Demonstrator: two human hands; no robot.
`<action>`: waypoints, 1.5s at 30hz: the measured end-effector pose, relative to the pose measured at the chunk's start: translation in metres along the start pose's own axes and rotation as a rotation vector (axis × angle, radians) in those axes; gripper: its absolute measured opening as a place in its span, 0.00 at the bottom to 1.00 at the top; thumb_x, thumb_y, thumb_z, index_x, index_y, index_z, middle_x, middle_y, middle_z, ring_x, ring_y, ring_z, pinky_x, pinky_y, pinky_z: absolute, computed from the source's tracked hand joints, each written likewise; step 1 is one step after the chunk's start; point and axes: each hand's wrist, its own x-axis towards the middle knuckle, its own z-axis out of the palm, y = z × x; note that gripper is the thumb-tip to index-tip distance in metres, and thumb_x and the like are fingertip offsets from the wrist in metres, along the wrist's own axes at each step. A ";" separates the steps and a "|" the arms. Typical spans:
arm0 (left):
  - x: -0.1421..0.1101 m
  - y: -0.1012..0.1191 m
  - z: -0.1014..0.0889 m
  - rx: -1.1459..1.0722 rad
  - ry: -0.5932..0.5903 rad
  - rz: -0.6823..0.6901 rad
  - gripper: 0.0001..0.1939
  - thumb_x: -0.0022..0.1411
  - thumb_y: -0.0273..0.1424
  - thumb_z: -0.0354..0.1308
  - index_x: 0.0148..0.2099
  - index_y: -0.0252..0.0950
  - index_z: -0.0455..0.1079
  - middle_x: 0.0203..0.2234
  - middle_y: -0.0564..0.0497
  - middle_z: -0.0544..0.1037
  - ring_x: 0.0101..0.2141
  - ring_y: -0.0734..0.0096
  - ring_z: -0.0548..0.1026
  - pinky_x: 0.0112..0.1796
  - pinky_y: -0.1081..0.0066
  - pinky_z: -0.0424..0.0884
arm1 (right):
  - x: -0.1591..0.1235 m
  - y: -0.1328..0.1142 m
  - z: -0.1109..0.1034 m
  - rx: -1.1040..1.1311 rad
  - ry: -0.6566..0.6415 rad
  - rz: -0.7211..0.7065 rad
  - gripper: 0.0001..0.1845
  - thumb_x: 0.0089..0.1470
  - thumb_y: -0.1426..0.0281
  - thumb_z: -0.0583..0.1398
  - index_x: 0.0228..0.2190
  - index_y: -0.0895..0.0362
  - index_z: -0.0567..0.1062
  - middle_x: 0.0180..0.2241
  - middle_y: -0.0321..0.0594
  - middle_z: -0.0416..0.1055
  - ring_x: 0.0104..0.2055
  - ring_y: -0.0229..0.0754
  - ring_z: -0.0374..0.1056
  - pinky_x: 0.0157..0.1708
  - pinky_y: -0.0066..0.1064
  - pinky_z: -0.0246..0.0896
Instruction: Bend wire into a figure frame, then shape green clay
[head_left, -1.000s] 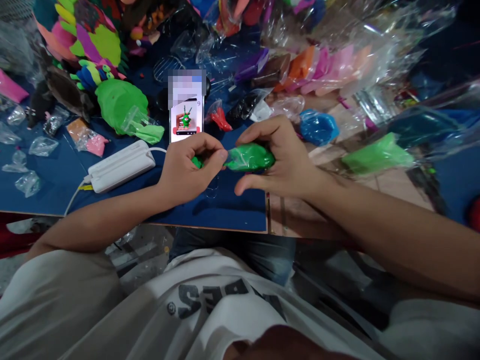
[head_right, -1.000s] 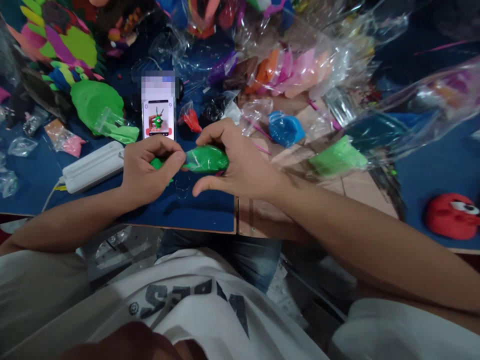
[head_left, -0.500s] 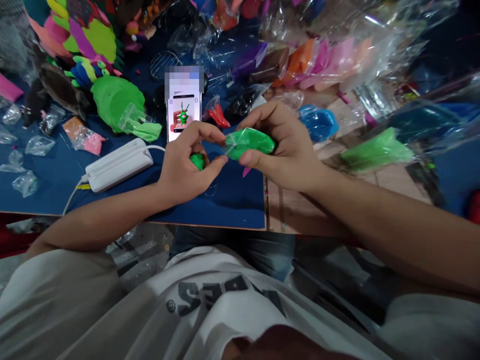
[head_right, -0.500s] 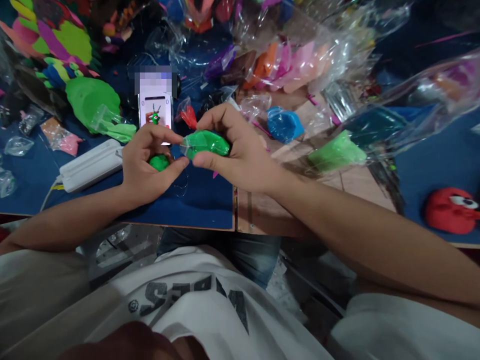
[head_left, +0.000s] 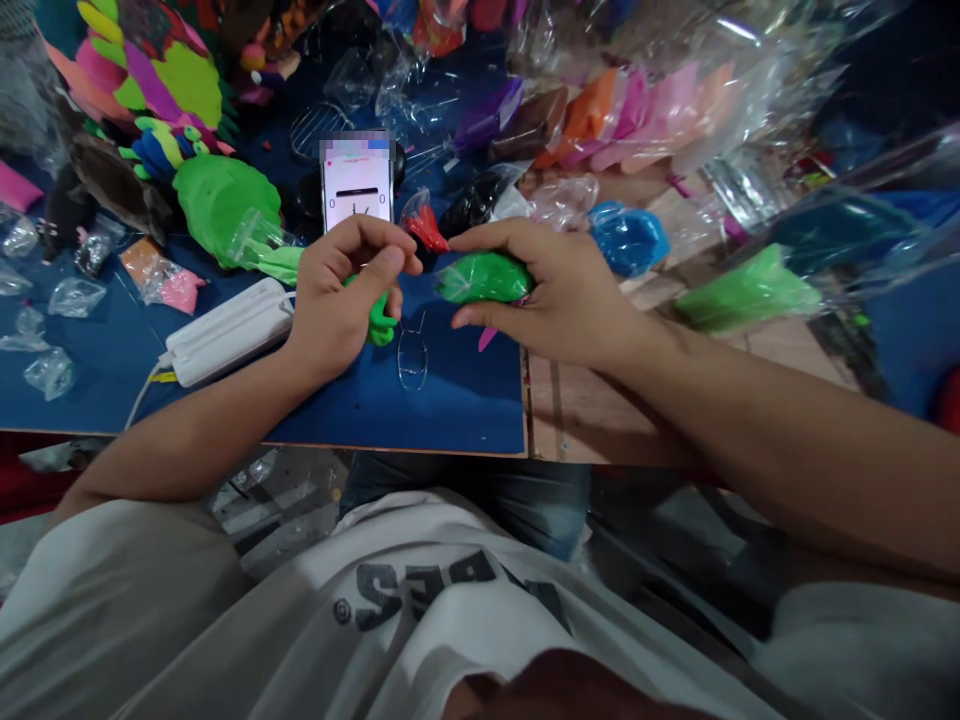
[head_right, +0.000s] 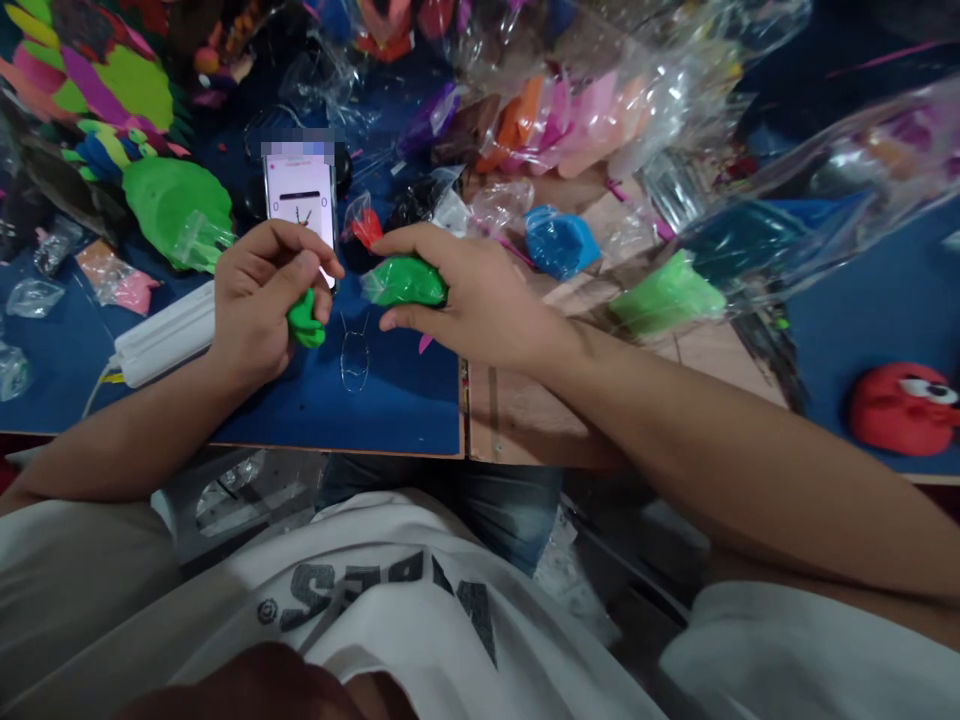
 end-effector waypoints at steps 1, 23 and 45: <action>0.002 -0.001 0.001 -0.051 0.003 0.007 0.15 0.70 0.45 0.78 0.41 0.42 0.81 0.32 0.55 0.85 0.21 0.75 0.74 0.25 0.67 0.71 | 0.001 0.002 -0.001 0.007 0.010 0.012 0.33 0.69 0.51 0.77 0.69 0.42 0.80 0.65 0.43 0.87 0.62 0.65 0.86 0.63 0.60 0.86; -0.020 0.023 0.007 -0.284 -0.250 -0.281 0.47 0.73 0.80 0.50 0.60 0.42 0.77 0.48 0.45 0.86 0.54 0.55 0.90 0.51 0.59 0.90 | -0.013 -0.085 0.019 -0.382 -0.018 -0.318 0.36 0.80 0.75 0.61 0.81 0.44 0.69 0.81 0.47 0.73 0.83 0.62 0.72 0.76 0.64 0.79; -0.208 0.008 0.010 0.493 -0.156 0.414 0.26 0.85 0.54 0.63 0.45 0.37 0.86 0.26 0.50 0.86 0.23 0.73 0.80 0.27 0.74 0.70 | -0.132 -0.160 0.063 0.237 0.404 -0.135 0.08 0.72 0.64 0.78 0.49 0.51 0.90 0.41 0.41 0.91 0.39 0.43 0.88 0.40 0.31 0.86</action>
